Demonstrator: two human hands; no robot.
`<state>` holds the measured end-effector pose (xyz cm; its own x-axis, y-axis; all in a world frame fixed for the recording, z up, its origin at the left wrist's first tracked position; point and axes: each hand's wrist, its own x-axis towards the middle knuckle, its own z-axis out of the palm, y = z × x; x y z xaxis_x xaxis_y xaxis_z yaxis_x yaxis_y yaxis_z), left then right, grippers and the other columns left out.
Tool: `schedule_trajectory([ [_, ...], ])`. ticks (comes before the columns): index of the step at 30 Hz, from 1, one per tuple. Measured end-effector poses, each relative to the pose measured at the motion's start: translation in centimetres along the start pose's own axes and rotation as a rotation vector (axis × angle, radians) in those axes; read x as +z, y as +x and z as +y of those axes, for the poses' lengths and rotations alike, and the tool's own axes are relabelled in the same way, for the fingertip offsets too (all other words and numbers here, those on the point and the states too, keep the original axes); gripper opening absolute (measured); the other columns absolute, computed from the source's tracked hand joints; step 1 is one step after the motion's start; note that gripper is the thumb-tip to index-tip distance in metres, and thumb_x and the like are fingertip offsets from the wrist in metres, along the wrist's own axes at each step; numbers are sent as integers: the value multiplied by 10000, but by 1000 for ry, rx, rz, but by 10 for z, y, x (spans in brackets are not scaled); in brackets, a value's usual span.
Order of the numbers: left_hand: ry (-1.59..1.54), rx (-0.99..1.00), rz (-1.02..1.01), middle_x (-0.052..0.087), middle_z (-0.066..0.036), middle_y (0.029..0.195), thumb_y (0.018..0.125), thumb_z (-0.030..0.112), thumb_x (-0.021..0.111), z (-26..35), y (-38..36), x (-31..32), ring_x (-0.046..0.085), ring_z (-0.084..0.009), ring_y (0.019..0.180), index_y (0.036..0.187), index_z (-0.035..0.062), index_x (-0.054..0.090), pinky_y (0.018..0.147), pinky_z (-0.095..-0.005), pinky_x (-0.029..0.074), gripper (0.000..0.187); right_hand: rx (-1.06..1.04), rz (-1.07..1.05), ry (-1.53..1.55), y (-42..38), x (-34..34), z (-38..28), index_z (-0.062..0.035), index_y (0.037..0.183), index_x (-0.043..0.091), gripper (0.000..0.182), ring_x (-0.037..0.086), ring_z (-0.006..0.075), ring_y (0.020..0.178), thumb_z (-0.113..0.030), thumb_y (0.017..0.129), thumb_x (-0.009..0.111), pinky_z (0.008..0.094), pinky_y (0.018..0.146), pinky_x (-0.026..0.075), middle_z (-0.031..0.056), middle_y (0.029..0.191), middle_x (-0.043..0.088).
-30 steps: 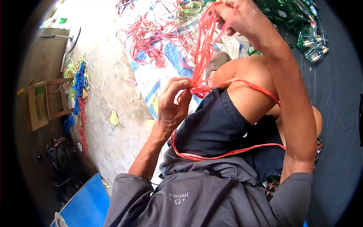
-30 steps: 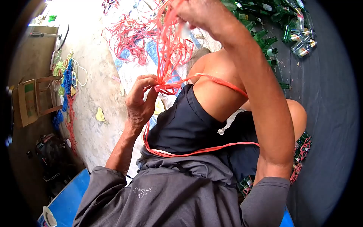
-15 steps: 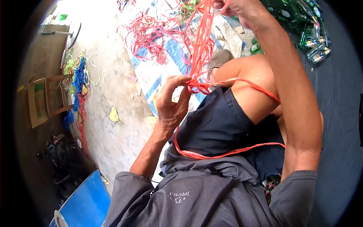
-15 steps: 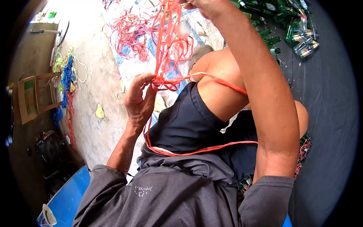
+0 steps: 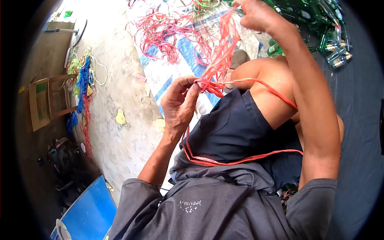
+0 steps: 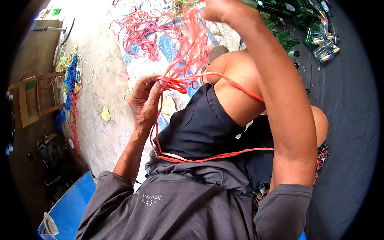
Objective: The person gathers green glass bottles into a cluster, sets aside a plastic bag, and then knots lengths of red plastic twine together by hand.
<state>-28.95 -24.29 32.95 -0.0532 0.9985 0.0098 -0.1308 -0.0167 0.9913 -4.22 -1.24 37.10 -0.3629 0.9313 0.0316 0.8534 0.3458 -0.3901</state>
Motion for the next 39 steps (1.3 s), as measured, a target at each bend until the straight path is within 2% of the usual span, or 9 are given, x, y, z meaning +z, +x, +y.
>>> schedule_trajectory([
  [2, -115, -66, 14, 732, -88, 1060, 1048, 32, 668, 6, 1, 2, 707, -137, 973, 1193, -51, 657, 891, -303, 586, 168, 82, -263, -239, -10, -7, -15, -21, 1086, 779, 282, 759, 371, 1004, -180, 871, 690, 493, 852, 595, 297, 1026, 748],
  [4, -122, -127, 7, 734, -81, 1058, 1052, 46, 667, 11, 4, 2, 705, -129, 969, 1184, -43, 665, 893, -301, 586, 160, -164, -80, 119, -35, -11, -35, 7, 1092, 752, 252, 678, 213, 820, -112, 912, 621, 381, 727, 546, 142, 876, 712],
  [7, -86, -189, 31, 747, -82, 1059, 1061, 86, 662, 13, 8, 0, 705, -118, 956, 1151, -20, 687, 893, -287, 581, 141, -277, -199, 311, -40, -15, -55, 0, 1213, 728, 383, 715, 208, 888, -33, 867, 568, 357, 772, 564, 134, 952, 750],
  [10, -141, -255, 43, 758, -93, 1052, 1067, 117, 657, 15, 12, 2, 705, -112, 929, 1137, -6, 698, 852, -269, 580, 148, -322, -313, 518, -47, -10, -68, -13, 1231, 722, 425, 724, 218, 914, 28, 852, 535, 335, 809, 572, 139, 997, 754],
  [11, -145, -256, 42, 758, -90, 1050, 1064, 115, 659, 15, 13, 3, 702, -108, 915, 1133, -2, 699, 836, -267, 580, 141, -360, -307, 494, -51, -10, -72, -20, 1221, 741, 399, 747, 351, 1026, 30, 870, 559, 403, 902, 586, 225, 1084, 771],
  [21, -359, -358, 76, 745, -67, 997, 1042, 97, 682, 0, 12, -2, 668, -74, 827, 1073, 33, 710, 765, -224, 555, 76, -240, -622, 255, -87, 29, -73, -61, 1244, 711, 438, 681, 372, 1084, 36, 820, 655, 442, 908, 559, 207, 1137, 712],
  [25, -411, -356, 66, 739, -62, 988, 1040, 88, 682, -1, 15, -3, 661, -69, 816, 1072, 34, 711, 774, -229, 563, 69, -90, -800, 244, -83, 8, -91, -11, 1096, 734, 238, 709, 345, 943, -54, 887, 629, 416, 827, 557, 206, 967, 718],
  [29, -443, -362, 2, 720, -69, 995, 1055, 92, 646, -7, 14, -9, 707, -139, 881, 1105, 25, 698, 864, -378, 624, 98, -287, -526, 348, -78, 34, -61, 14, 1014, 729, 183, 688, 278, 804, -79, 930, 595, 394, 756, 539, 184, 814, 695],
  [39, -285, -421, -48, 739, -61, 1033, 1041, 98, 676, 4, 20, 1, 704, -128, 885, 1226, 2, 686, 850, -338, 601, 209, -104, -467, 523, -77, 21, -63, 28, 957, 721, 195, 591, 151, 647, -122, 967, 597, 352, 618, 480, 90, 691, 645],
])
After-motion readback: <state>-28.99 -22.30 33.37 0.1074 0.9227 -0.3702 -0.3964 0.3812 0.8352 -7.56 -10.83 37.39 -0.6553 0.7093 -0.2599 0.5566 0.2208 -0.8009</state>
